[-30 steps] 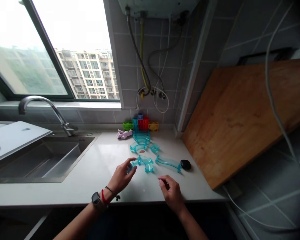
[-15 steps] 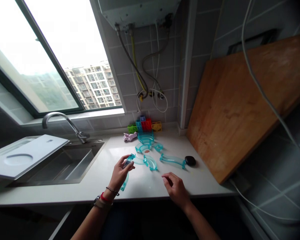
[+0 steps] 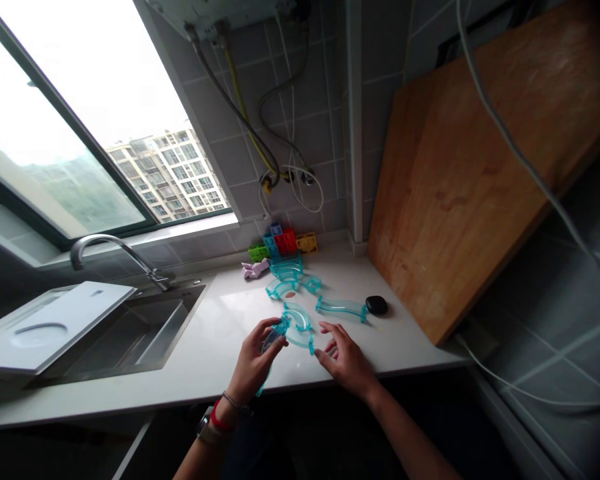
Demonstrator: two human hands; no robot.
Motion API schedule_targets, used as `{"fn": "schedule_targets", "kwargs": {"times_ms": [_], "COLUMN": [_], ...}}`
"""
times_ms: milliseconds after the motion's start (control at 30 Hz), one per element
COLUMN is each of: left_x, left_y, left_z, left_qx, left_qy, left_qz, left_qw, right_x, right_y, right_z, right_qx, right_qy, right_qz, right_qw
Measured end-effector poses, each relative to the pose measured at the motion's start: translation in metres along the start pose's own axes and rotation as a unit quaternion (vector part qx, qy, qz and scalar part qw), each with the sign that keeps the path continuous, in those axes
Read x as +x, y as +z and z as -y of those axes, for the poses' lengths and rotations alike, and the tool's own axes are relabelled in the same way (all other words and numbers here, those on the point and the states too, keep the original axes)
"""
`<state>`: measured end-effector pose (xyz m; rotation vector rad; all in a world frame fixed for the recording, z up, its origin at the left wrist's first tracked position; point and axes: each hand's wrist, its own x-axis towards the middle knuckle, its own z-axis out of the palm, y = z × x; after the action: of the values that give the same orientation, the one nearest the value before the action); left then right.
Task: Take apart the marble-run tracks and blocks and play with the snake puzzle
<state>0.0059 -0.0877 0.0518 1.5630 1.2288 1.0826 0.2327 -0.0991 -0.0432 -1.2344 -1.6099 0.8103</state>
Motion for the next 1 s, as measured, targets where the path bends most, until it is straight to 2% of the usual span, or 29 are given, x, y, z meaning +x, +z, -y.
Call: {"fn": "schedule_targets", "kwargs": {"times_ms": [200, 333, 433, 533, 700, 833, 1000], "left_x": [0.002, 0.014, 0.018, 0.019, 0.04, 0.066, 0.081], "left_y": [0.013, 0.024, 0.025, 0.012, -0.032, -0.055, -0.053], "left_z": [0.013, 0.03, 0.037, 0.038, 0.042, 0.06, 0.088], "left_qx": [-0.001, -0.011, -0.01, 0.026, 0.167, 0.285, 0.381], "left_qy": [-0.014, -0.024, -0.027, -0.033, -0.043, -0.053, -0.045], "left_qz": [0.006, -0.026, -0.051, -0.086, -0.153, -0.139, -0.089], "left_qw": [1.0, 0.999, 0.998, 0.995, 0.973, 0.947, 0.919], "right_x": [-0.003, -0.005, -0.007, -0.007, -0.008, -0.011, -0.012], "right_y": [-0.005, 0.006, 0.013, 0.015, 0.016, 0.017, 0.016], "right_z": [0.01, 0.013, 0.012, 0.011, 0.007, 0.004, 0.0], "right_qx": [-0.036, -0.1, -0.132, -0.147, -0.159, -0.156, -0.13], "right_qy": [-0.035, -0.049, -0.051, -0.045, -0.049, -0.064, -0.077], "right_qz": [0.069, 0.06, 0.044, 0.027, 0.008, -0.001, -0.014], "right_qw": [0.996, 0.992, 0.989, 0.988, 0.986, 0.986, 0.988]}}
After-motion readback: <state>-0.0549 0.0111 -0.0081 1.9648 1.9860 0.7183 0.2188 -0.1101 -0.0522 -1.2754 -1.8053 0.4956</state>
